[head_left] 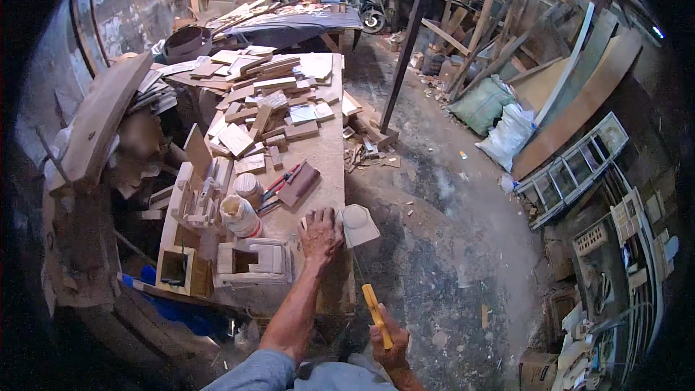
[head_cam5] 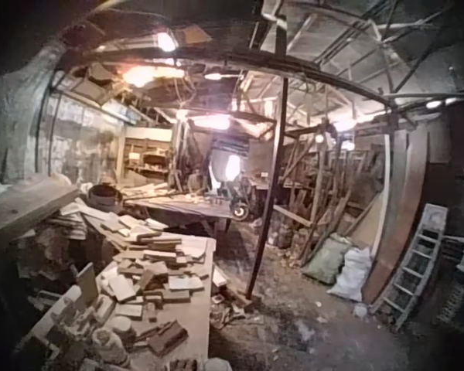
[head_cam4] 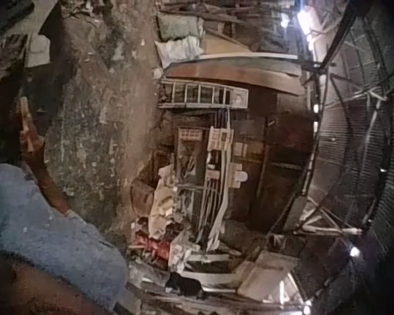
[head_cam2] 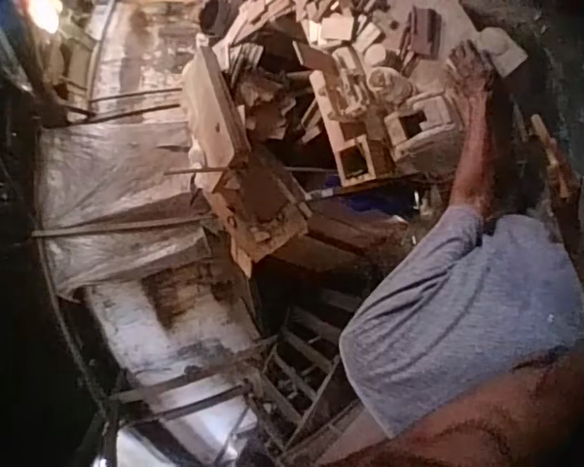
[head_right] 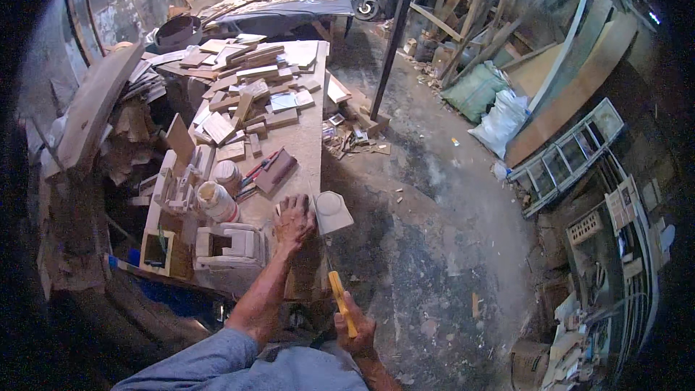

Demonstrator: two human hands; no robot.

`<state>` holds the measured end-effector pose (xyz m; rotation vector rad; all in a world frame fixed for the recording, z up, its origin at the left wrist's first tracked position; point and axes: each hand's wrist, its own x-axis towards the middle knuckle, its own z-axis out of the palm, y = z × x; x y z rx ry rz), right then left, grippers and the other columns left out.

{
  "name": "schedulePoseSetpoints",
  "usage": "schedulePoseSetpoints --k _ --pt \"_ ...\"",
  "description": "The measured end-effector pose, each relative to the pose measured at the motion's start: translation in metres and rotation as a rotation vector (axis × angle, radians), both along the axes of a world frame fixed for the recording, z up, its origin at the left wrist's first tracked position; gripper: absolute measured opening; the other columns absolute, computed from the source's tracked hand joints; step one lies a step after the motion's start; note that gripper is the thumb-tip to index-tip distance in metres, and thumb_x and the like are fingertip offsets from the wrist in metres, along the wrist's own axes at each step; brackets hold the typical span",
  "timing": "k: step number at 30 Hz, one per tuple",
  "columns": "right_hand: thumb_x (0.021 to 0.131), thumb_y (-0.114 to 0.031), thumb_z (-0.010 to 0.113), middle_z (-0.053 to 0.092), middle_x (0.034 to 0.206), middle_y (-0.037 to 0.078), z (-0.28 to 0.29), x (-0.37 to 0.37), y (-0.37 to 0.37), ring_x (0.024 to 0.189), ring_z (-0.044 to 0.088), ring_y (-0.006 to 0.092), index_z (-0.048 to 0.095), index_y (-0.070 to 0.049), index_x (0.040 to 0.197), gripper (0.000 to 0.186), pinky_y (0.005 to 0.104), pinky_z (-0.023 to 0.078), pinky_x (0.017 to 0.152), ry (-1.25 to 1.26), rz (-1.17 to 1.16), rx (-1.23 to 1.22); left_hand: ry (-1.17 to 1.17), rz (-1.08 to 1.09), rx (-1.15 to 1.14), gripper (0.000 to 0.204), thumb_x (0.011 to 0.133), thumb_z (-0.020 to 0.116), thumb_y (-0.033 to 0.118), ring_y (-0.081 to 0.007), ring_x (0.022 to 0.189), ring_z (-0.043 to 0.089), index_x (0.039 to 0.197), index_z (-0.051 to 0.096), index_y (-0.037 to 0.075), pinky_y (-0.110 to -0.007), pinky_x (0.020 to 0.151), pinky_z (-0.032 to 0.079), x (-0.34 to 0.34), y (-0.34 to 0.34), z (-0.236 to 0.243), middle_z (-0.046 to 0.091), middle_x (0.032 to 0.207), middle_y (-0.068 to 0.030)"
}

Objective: The person marks a curved line on a small rectangular piece of wood using a compass and pencil. They then use a hand saw to cut along the marked line, shaping the wood piece. The person holds the wood steady with their left hand while sawing with their right hand.

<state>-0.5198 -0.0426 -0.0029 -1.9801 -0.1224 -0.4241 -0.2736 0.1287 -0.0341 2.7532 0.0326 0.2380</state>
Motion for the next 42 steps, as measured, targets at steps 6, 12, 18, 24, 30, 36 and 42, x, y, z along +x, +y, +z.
schedulePoseSetpoints --k 6,12,18,24,30,36,42 --pt "0.098 -0.027 0.059 0.070 0.084 0.010 -0.001 0.006 -0.006 0.064 0.061 0.0104 0.056 -0.002 0.138 0.047 0.0275 0.050 0.061 0.009 0.012 0.112 -0.166 0.007 -0.001 0.042 0.089 0.060 0.038 -0.0283 0.121 0.050 0.125 0.061 0.015 -0.053 0.101 0.036 -0.001 0.001 -0.012 0.060 0.123 -0.0072" --pt "0.097 -0.025 0.059 0.072 0.088 0.016 0.003 -0.010 0.003 0.070 0.068 0.0159 0.056 -0.002 0.137 0.046 0.0307 0.054 0.065 -0.010 0.017 0.043 -0.160 0.014 0.021 0.043 0.089 0.060 0.039 -0.0299 0.123 0.049 0.125 0.060 0.014 -0.054 0.101 0.036 -0.002 0.001 -0.016 0.060 0.124 -0.0078" --pt "0.095 -0.019 0.060 0.073 0.093 0.017 -0.005 -0.013 -0.002 0.063 0.068 0.0204 0.057 -0.003 0.137 0.044 0.0323 0.055 0.060 0.040 -0.005 0.083 -0.079 0.018 0.027 0.044 0.090 0.059 0.039 -0.0307 0.124 0.049 0.126 0.058 0.014 -0.055 0.100 0.037 -0.004 -0.002 -0.004 0.060 0.127 -0.0081" --pt "0.094 -0.019 0.062 0.073 0.096 0.019 0.002 -0.003 0.000 0.054 0.065 0.0226 0.057 -0.002 0.136 0.046 0.0329 0.053 0.055 -0.037 -0.012 -0.051 -0.125 0.012 0.062 0.039 0.091 0.058 0.039 -0.0301 0.122 0.049 0.121 0.059 0.014 -0.056 0.100 0.037 -0.001 -0.003 -0.006 0.060 0.123 -0.0076" --pt "0.094 -0.020 0.064 0.072 0.090 0.017 0.003 -0.018 -0.006 0.056 0.066 0.0233 0.057 -0.002 0.136 0.047 0.0347 0.052 0.053 -0.065 0.012 -0.036 -0.171 -0.015 0.071 0.038 0.090 0.058 0.040 -0.0281 0.120 0.050 0.119 0.058 0.015 -0.056 0.099 0.038 0.001 0.001 -0.012 0.058 0.120 -0.0066" --pt "0.096 -0.023 0.063 0.069 0.077 0.011 0.009 -0.014 -0.012 0.057 0.065 0.0177 0.057 0.000 0.136 0.046 0.0311 0.052 0.055 -0.026 0.010 -0.030 -0.158 -0.018 0.071 0.038 0.088 0.059 0.040 -0.0270 0.118 0.050 0.118 0.058 0.015 -0.055 0.096 0.038 0.000 0.003 -0.014 0.058 0.119 -0.0063" --pt "0.099 -0.029 0.058 0.069 0.081 0.006 -0.005 -0.019 -0.015 0.062 0.062 0.0125 0.057 -0.001 0.136 0.047 0.0286 0.053 0.062 0.014 -0.026 0.168 -0.156 -0.084 0.026 0.039 0.088 0.061 0.040 -0.0266 0.120 0.048 0.118 0.058 0.016 -0.054 0.097 0.036 -0.005 0.000 -0.003 0.058 0.119 -0.0064"
